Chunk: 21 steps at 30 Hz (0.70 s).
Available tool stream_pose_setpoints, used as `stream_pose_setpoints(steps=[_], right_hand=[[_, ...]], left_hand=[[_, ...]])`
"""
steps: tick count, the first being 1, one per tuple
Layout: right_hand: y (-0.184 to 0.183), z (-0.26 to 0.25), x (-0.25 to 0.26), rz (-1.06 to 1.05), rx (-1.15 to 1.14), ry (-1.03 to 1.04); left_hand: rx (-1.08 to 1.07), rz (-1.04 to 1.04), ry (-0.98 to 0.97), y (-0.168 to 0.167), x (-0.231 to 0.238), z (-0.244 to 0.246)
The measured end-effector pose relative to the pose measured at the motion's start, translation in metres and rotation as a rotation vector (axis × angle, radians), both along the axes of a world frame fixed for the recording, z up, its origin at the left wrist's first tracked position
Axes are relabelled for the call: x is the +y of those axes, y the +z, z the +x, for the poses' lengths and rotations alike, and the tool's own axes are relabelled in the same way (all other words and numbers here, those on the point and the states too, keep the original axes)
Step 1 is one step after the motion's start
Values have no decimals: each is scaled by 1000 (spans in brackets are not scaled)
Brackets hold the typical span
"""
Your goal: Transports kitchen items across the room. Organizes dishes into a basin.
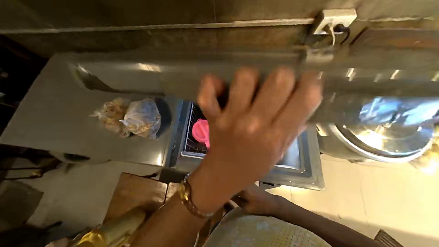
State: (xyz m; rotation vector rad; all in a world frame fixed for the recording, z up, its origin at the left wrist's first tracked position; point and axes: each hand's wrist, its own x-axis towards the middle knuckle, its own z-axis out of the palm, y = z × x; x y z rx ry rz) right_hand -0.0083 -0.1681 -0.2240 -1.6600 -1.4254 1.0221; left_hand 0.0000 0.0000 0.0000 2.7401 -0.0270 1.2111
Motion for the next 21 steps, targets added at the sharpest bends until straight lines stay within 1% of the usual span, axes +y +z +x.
stream_pose_setpoints(steps=[2,4,6,7,8,9,10,11,12,13,14,15,16,17,18,20,21], right_hand=[[17,-11,1,-119,129,10],[42,-24,2,-276,184,0],[55,-39,9,-570,179,42],[47,-48,13,-677,165,73],[29,-55,13,-700,148,128],[6,-61,8,-659,117,207],[-7,-65,6,-595,79,284],[0,-67,11,-570,35,364],[33,-71,28,-658,-19,452],[79,-79,55,-867,-79,533],[100,-88,73,-1005,-120,600],[87,-87,67,-918,-98,647],[41,-78,44,-636,19,667],[8,-77,34,-584,123,623],[-2,-80,34,-649,169,573],[11,-83,54,-803,145,567],[21,-81,67,-829,120,588]], left_hand=[[94,-36,-28,-42,-15,-40],[291,-7,-33,-82,-27,-77],[515,9,-64,-125,-37,-103],[621,5,-74,-148,-42,-112],[697,-12,-76,-172,-45,-119],[767,-53,-77,-195,-47,-123],[819,-94,-83,-214,-48,-127],[846,-122,-86,-230,-49,-129],[859,-143,-90,-241,-49,-132],[881,-170,-107,-248,-49,-135],[916,-207,-135,-254,-49,-140],[967,-265,-177,-258,-46,-145],[1037,-345,-235,-259,-41,-150],[1093,-439,-290,-257,-34,-155],[1077,-525,-329,-254,-27,-161],[907,-699,-338,-245,-13,-177],[831,-803,-307,-236,-3,-186]])
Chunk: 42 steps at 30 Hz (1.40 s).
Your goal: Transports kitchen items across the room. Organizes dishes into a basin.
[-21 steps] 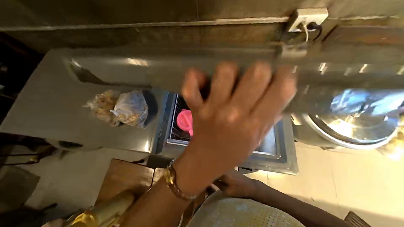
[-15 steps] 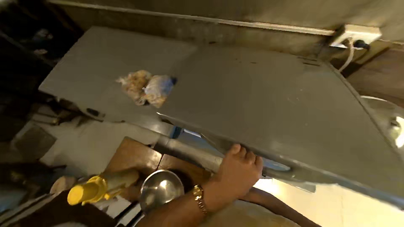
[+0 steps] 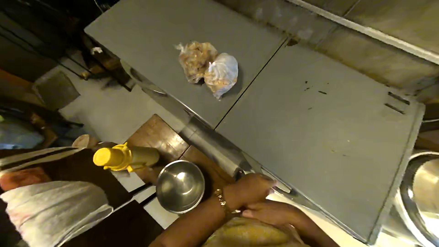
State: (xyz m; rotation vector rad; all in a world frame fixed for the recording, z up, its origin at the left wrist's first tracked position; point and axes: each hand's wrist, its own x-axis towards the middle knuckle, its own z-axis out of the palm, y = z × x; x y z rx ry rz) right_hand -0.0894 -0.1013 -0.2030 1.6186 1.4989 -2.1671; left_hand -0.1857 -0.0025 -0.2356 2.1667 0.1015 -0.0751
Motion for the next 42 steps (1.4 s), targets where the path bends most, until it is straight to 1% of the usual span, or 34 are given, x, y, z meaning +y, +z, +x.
stream_pose_setpoints(steps=[1,2,4,6,7,9,11,12,13,15,17,19,21,24,26,27,28,29,31,32,33,35,36,38,39,40,42], right_hand=[[9,5,13,34,1,4],[16,12,27,115,13,-26],[33,28,65,281,-17,-131],[54,45,116,399,-130,-249],[59,53,143,467,-204,-313],[53,69,198,694,-353,-415],[41,82,254,956,-467,-484],[36,86,282,1015,-515,-522],[35,87,308,1021,-547,-554],[32,85,348,969,-591,-576],[23,84,374,933,-622,-545],[16,85,384,936,-621,-527],[10,89,383,994,-588,-579],[6,109,369,1062,-485,-742],[8,129,356,1049,-419,-841],[9,140,350,1030,-390,-883],[8,150,346,1002,-368,-913],[5,159,342,981,-350,-923],[7,171,336,965,-352,-910],[8,175,332,958,-376,-889],[7,178,328,949,-402,-883],[6,181,330,918,-413,-894],[6,180,331,902,-369,-896],[10,172,336,842,-247,-969],[8,170,338,832,-182,-1020],[5,168,340,829,-133,-1056],[-6,165,340,848,-109,-1013]], left_hand=[[-21,-56,108,7,13,-9],[-26,-102,231,12,27,-18],[-12,-185,498,13,53,-36],[45,-289,738,11,73,-53],[62,-341,847,10,80,-60],[65,-417,1015,10,90,-72],[74,-438,1093,10,98,-79],[72,-438,1117,10,102,-81],[64,-433,1140,10,106,-80],[59,-444,1185,14,116,-75],[52,-465,1236,16,129,-66],[33,-471,1279,15,145,-55],[12,-475,1297,11,162,-44],[18,-499,1316,15,184,-27],[36,-490,1323,18,190,-13],[42,-453,1324,20,189,-6],[47,-372,1324,19,184,2],[49,-242,1333,15,176,11],[-44,34,1343,-4,155,37],[-133,113,1310,-12,140,50],[-234,141,1244,-15,120,59],[-444,138,1009,-15,81,64],[-488,128,850,-15,65,60],[-476,159,584,-18,45,46],[-441,165,521,-23,40,37],[-404,155,513,-29,35,26],[-325,107,600,-44,30,-3]])
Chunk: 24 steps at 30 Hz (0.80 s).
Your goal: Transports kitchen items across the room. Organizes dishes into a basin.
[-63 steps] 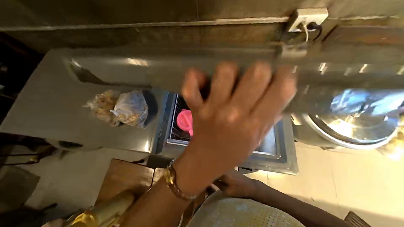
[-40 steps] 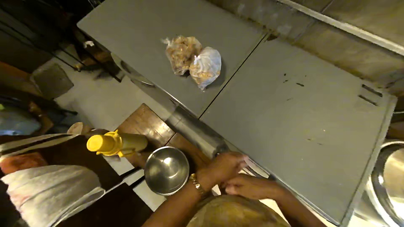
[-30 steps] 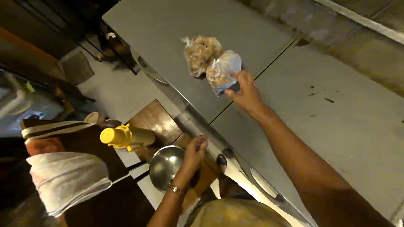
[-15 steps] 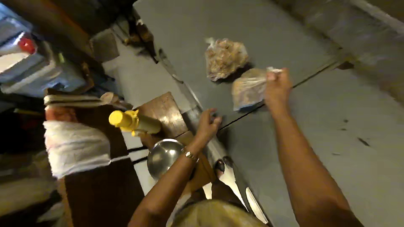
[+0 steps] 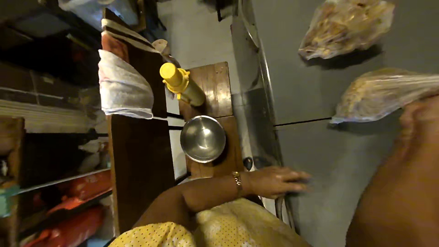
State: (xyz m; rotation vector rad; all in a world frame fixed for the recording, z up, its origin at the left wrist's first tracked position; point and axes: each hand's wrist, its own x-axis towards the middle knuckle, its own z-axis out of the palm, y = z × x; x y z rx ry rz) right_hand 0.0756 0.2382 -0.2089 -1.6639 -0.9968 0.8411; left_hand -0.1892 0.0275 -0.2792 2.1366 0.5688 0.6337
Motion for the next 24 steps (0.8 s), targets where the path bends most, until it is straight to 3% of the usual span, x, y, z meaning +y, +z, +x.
stream_pose_setpoints(steps=[5,9,12,14,16,18,20,24], right_hand=[[-10,-26,13,-96,-238,77],[9,-53,0,-103,-386,168],[26,-128,-52,64,-480,142],[12,-179,-81,202,-513,448],[-31,-227,-101,-3,-458,769],[-85,-267,-118,-433,-287,929],[-141,-291,-137,-734,-198,877],[-215,-318,-170,-1032,-23,685]], left_hand=[[236,-246,498,-39,-24,-86],[441,-812,1086,-64,-52,-152],[418,-1144,1531,-106,-85,-194],[316,-1254,1707,-144,-107,-210],[165,-1170,1821,-169,-120,-222],[68,-1102,1866,-173,-127,-227],[105,-1155,1873,-167,-123,-231],[193,-1364,1815,-167,-108,-242]])
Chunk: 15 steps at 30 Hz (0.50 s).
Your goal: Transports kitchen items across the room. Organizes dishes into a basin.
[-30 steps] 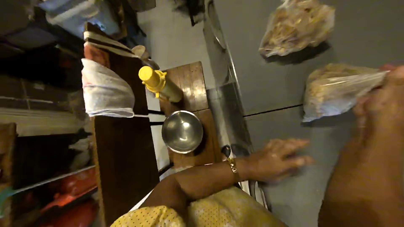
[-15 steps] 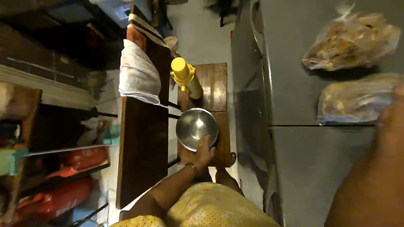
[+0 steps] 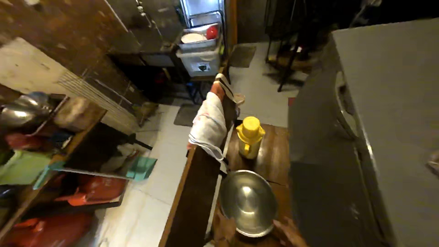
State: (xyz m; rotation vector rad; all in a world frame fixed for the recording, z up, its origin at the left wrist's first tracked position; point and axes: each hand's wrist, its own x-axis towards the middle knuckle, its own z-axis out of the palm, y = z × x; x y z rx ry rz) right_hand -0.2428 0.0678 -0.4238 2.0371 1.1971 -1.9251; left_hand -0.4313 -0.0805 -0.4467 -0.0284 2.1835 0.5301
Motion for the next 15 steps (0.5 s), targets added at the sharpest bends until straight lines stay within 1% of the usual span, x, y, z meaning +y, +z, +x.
stream_pose_setpoints(steps=[2,3,5,6,8,12,15], right_hand=[[-23,-17,-12,-114,48,-134],[-33,-25,-15,-131,54,-179],[-54,-34,-21,-118,27,-236],[-63,-37,-23,-113,-6,-246],[-69,-40,-25,-147,-62,-229],[-79,-36,-26,-127,-45,-178],[-88,-29,-35,-92,-39,-208]], left_hand=[[-41,-24,-37,4,3,-6],[-57,-70,-73,3,5,-9],[-87,-128,-84,-6,7,-10],[-108,-132,-64,-8,8,-10],[-119,-121,-45,-12,9,-9],[-133,-1,51,-13,9,-9],[-134,11,28,-7,7,-9]])
